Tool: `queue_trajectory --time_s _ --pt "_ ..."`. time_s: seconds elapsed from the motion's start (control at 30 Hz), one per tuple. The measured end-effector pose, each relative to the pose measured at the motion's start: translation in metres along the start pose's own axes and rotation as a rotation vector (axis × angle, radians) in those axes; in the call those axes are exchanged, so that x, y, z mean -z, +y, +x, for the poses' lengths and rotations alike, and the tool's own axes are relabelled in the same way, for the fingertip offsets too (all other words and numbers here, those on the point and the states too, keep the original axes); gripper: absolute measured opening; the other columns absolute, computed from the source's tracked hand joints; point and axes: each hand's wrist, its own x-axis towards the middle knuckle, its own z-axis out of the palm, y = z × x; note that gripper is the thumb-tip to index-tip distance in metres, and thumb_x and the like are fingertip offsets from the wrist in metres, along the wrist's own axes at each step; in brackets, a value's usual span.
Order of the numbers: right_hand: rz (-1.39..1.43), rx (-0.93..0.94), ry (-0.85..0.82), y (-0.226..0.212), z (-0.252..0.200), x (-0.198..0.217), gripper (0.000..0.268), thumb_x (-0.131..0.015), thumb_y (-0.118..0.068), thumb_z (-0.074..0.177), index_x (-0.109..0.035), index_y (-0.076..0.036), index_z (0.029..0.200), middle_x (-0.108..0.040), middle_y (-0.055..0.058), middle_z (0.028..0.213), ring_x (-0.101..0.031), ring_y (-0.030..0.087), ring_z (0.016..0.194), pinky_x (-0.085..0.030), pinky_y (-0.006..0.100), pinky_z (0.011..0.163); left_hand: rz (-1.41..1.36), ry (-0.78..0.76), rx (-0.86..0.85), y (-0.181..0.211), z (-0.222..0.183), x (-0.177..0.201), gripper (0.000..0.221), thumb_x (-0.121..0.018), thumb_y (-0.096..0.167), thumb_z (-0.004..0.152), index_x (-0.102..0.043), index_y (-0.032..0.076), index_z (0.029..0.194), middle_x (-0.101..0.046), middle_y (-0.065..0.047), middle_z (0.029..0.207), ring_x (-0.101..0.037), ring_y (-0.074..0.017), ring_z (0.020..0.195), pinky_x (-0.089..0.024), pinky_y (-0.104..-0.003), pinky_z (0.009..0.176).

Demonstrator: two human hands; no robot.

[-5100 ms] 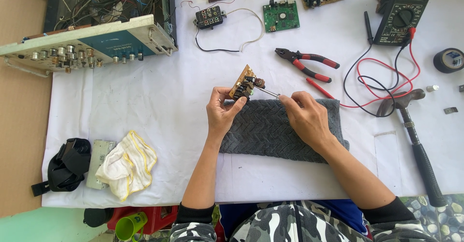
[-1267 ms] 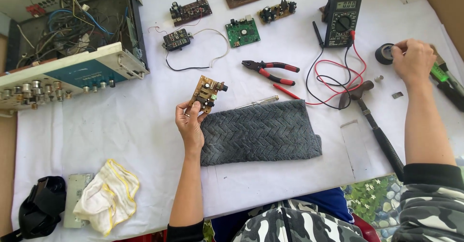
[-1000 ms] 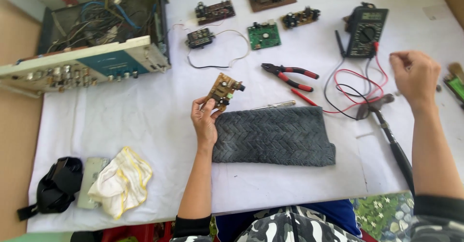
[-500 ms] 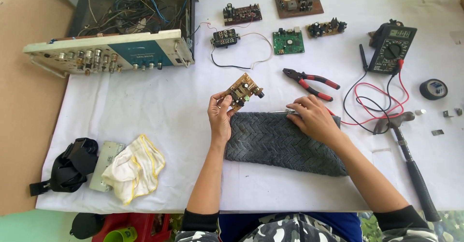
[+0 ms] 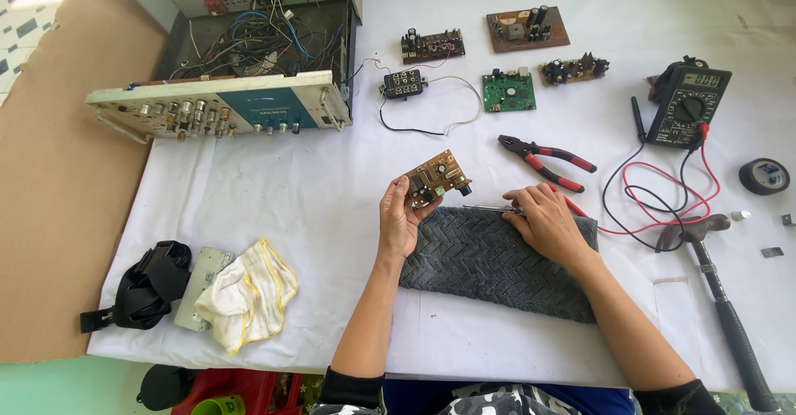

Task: Inspecting and cleaning components on a small circuit board using a probe and tweezers at a repair bench.

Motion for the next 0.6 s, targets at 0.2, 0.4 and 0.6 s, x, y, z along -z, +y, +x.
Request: queue_trajectory --time_s 0.2,0.4,0.6 --pt "-0.009 0.045 0.054 -0.005 -0.005 0.002 0.021 -0.071 -0.029 0.094 -0.072 -0.018 0.112 -0.065 0.005 0.095 -0.061 0.025 0.096 -0.051 0.039 0.084 -0.126 -0.034 0.095 -0.006 0.000 0.002 0.034 -0.066 0.032 0.099 -0.068 0.002 0.114 -0.071 -0.021 0.111 -0.073 -0.0337 0.100 -0.064 -0.053 0.089" --pt "0.044 0.085 0.122 -0.011 -0.006 0.009 0.022 -0.064 -0.027 0.100 -0.071 -0.019 0.119 -0.068 0.007 0.091 -0.066 0.026 0.092 -0.052 0.039 0.083 -0.125 -0.080 0.130 -0.011 0.002 0.008 0.039 -0.065 0.033 0.100 -0.066 0.001 0.123 -0.068 -0.021 0.118 -0.070 -0.0359 0.108 -0.062 -0.053 0.094" --pt "0.094 0.104 0.216 -0.011 -0.007 0.011 0.026 -0.064 -0.029 0.100 -0.074 -0.022 0.123 -0.066 0.008 0.084 -0.065 0.027 0.081 -0.054 0.038 0.077 -0.134 -0.084 0.161 -0.015 0.005 0.013 0.042 -0.064 0.033 0.100 -0.064 0.001 0.127 -0.068 -0.024 0.120 -0.069 -0.0399 0.109 -0.060 -0.054 0.098"
